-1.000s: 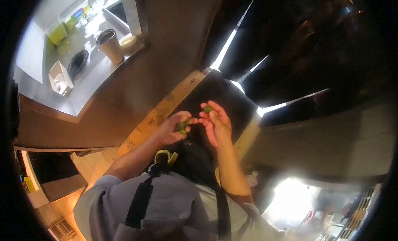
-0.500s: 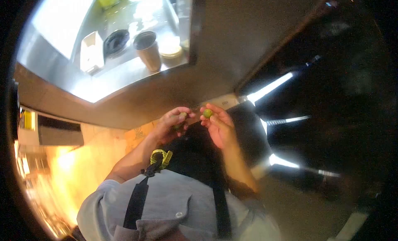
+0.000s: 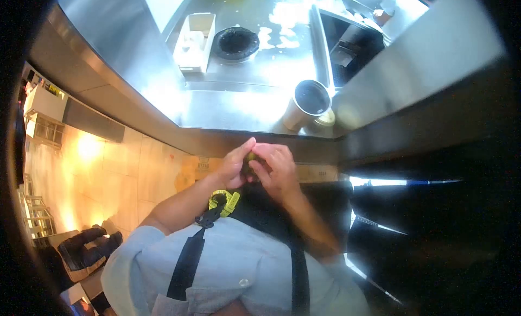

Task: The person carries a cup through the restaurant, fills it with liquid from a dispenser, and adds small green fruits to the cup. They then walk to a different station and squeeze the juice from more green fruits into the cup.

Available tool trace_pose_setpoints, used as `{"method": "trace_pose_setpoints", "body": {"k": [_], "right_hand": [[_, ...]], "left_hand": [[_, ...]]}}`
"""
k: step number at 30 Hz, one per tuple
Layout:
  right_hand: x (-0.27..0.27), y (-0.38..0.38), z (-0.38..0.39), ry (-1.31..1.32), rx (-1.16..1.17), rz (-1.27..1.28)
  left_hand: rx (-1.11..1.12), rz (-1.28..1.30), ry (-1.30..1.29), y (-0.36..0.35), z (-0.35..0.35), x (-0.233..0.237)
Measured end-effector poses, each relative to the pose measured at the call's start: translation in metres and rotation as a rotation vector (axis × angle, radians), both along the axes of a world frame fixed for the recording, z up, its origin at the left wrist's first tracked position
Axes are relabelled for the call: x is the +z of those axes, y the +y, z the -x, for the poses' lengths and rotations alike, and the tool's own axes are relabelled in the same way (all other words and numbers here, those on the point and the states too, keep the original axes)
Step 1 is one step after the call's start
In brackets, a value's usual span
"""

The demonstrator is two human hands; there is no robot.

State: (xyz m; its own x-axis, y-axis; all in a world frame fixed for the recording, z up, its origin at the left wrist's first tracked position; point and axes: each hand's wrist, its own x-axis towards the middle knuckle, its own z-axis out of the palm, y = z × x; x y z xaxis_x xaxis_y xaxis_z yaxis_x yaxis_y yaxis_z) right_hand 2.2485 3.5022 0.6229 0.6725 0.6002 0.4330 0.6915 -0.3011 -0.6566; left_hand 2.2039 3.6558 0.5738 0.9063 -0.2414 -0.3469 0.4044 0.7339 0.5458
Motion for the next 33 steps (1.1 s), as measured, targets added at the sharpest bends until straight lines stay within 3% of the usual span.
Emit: {"method": "trace_pose_setpoints", "body": {"k": [3, 7, 15, 21, 24, 27, 33], "right_hand": [[0.003, 0.033, -0.018, -0.03, -0.012, 0.058], [0.01, 0.052, -0.022, 0.124, -0.072, 0.059], [0.011, 0.046, -0.031, 0.305, -0.145, -0.111], [-0.011, 0.032, -0.045, 0.917, -0.014, -0.414], [-0.012, 0.022, -0.049, 1.077, 0.047, -0.486], [-0.02, 0.012, -0.046, 0.984, 0.015, -0.471], [-0.028, -0.003, -0.044, 1.027, 0.151, -0.79]], "left_hand": [[0.039, -0.046, -0.071, 0.032, -0.014, -0.001], [0.122, -0.087, -0.082, 0.045, -0.023, 0.006], [0.195, 0.172, -0.113, 0.031, -0.034, -0.003], [0.182, 0.027, -0.096, 0.019, -0.035, 0.0], [0.169, 0.033, -0.079, 0.01, -0.036, 0.002], [0.184, 0.092, -0.063, 0.0, -0.033, 0.004], [0.273, 0.233, 0.019, -0.014, -0.025, 0.005]]}}
